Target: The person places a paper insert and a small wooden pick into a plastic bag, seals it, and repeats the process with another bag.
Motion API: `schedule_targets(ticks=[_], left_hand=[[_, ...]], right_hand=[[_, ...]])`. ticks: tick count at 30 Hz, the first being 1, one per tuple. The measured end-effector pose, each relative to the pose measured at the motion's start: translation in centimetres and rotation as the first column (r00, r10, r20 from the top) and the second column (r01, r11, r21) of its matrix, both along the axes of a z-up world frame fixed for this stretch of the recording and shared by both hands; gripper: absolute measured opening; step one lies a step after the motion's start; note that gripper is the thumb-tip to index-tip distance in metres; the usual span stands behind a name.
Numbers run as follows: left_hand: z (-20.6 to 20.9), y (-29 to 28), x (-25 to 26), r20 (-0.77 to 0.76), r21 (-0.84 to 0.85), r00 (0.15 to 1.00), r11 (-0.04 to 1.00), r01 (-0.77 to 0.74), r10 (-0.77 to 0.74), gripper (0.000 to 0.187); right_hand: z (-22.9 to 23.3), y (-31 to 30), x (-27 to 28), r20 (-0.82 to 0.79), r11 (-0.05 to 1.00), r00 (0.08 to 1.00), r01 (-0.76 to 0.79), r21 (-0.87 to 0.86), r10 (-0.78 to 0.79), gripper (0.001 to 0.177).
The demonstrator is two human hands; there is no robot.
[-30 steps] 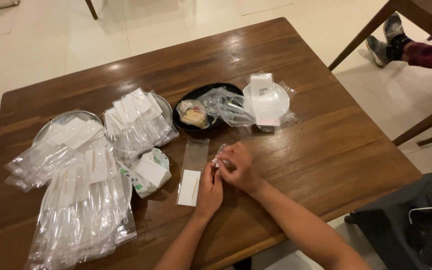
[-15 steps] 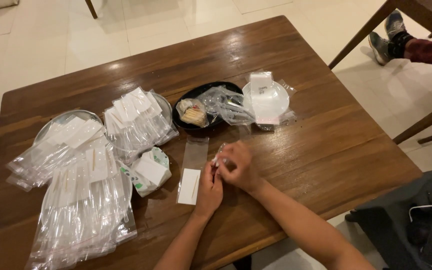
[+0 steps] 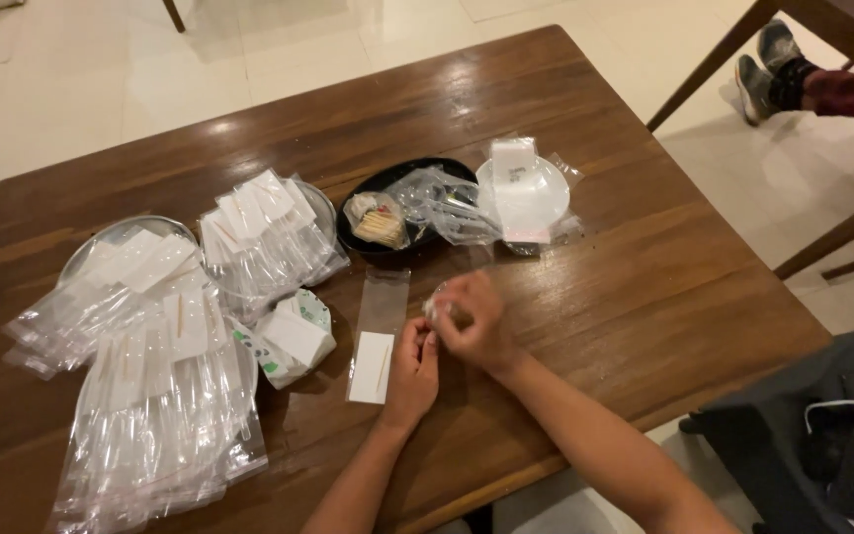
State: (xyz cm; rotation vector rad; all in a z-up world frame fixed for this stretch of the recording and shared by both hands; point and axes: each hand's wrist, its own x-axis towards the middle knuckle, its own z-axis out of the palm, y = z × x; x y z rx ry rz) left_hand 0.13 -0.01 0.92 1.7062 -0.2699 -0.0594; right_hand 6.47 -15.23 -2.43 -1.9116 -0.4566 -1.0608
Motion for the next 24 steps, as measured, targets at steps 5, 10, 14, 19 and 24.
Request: schedule_targets(ticks=[5, 10, 14, 19, 24], left_hand=[[-1.2, 0.0, 0.0, 0.017, 0.019, 1.0, 1.0, -0.002, 0.002, 0.018], [-2.3, 0.1, 0.4, 0.004, -0.134, 0.998, 0.989, 0.059, -0.059, 0.023], [-2.1, 0.7, 0.3, -0.016, -0.433, 0.971, 0.876, 0.21, -0.24, 0.057], [-0.5, 0.2, -0.4, 0.051, -0.466, 0.964, 0.848, 0.253, -0.26, 0.07], [1.3, 0.8, -0.5, 0.209, -0.166, 0.977, 0.986, -0.009, 0.044, 0.046]], right_hand=[[1.3, -0.7, 1.0, -0.125, 0.995, 0.99, -0.049, 0.084, 0.059, 0.006], [2.6, 0.4, -1.3, -0.272, 0.965, 0.956, -0.043, 0.257, 0.115, 0.009], [4.0, 0.0, -1.3, -0.422, 0.859, 0.881, 0.035, 0.511, 0.215, 0.012], [1.4, -1.1, 0.3, -0.513, 0.639, 0.757, 0.166, 0.751, 0.406, 0.014], [1.3, 0.2, -0.4, -0.505, 0.52, 0.607, 0.171, 0.837, 0.613, 0.016]])
